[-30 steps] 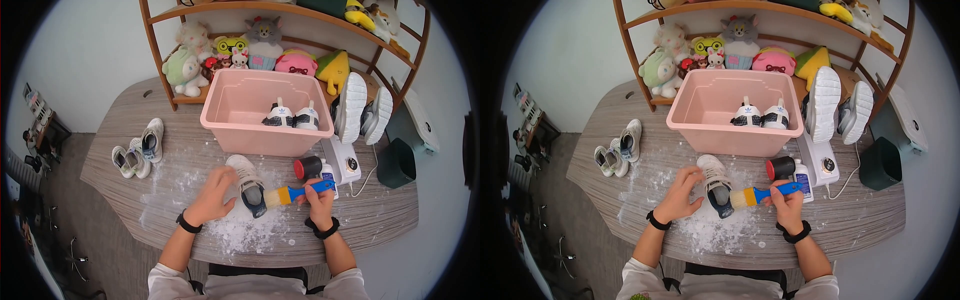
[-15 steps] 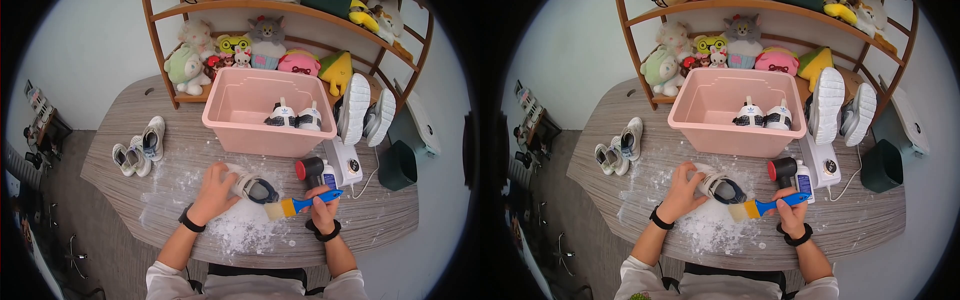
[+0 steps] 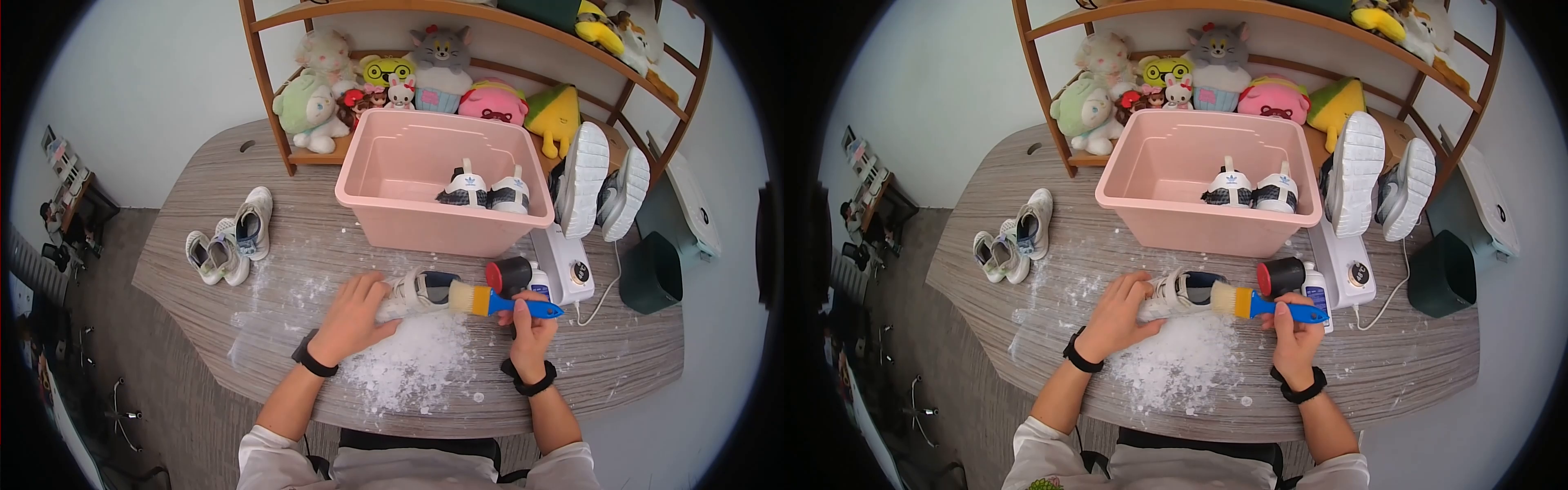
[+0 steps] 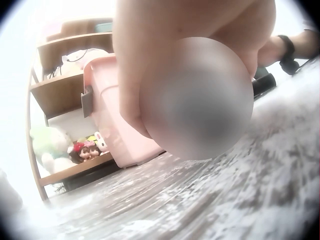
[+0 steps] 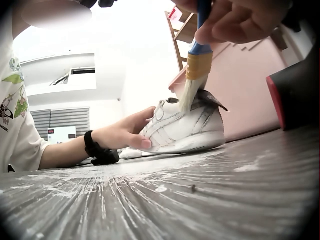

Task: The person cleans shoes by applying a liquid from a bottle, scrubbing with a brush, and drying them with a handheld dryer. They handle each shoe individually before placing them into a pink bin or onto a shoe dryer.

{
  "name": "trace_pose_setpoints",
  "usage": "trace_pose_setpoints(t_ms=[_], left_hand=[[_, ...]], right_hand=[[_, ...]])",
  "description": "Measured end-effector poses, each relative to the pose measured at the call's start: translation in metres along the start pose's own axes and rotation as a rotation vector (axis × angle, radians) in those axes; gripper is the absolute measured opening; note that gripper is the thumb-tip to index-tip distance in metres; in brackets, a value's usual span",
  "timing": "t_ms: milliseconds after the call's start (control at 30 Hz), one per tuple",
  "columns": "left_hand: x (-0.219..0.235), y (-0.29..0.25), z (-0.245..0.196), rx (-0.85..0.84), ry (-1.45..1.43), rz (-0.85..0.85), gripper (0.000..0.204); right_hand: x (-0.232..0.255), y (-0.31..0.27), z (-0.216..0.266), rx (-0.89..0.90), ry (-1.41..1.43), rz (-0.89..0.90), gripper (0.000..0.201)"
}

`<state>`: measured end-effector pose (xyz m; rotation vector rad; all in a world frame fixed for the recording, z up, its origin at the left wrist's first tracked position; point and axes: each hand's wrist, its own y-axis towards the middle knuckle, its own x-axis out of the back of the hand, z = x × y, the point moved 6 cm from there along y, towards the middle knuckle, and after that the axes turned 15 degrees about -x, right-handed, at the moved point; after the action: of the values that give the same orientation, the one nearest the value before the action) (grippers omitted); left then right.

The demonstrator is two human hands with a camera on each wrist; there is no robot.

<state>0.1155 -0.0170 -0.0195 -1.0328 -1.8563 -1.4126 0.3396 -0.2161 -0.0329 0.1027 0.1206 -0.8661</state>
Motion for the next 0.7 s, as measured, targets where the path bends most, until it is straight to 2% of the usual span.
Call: trace_pose_setpoints(t_ms=[133,200,300,433,500,633,700], left_hand=[[0.002,0.000,0.001,-0.001,-0.035,-0.048,0.055],[0.005,0.001,-0.003,0.001,-0.044,-0.062,0.054],[0.005,0.000,-0.005,0.008,-0.061,-0.074,0.054],[0.007,0.002,-0.007,0.003,-0.077,-0.110,0.054],[0.004,0.000,-0.005,0.036,-0.098,-0.088,0.055],[0.007,-0.001,-0.002,0.117,-0.195,-0.029,0.060],[0.008,-0.001,0.000,0.106,-0.197,-0.023,0.063]], right_hand=[[0.010,0.000,0.000,0.048,0.019,-0.054,0.015],[0.005,-0.004,0.002,0.096,0.049,0.105,0.013],[-0.009,-0.010,0.003,0.051,-0.022,0.175,0.012],[-0.009,-0.004,0.001,0.014,-0.031,0.131,0.013],[0.000,0.002,-0.001,-0.035,-0.016,-0.003,0.015],[0.005,0.006,-0.001,-0.035,-0.015,-0.023,0.016],[0.005,0.003,0.002,0.016,0.008,-0.006,0.016]])
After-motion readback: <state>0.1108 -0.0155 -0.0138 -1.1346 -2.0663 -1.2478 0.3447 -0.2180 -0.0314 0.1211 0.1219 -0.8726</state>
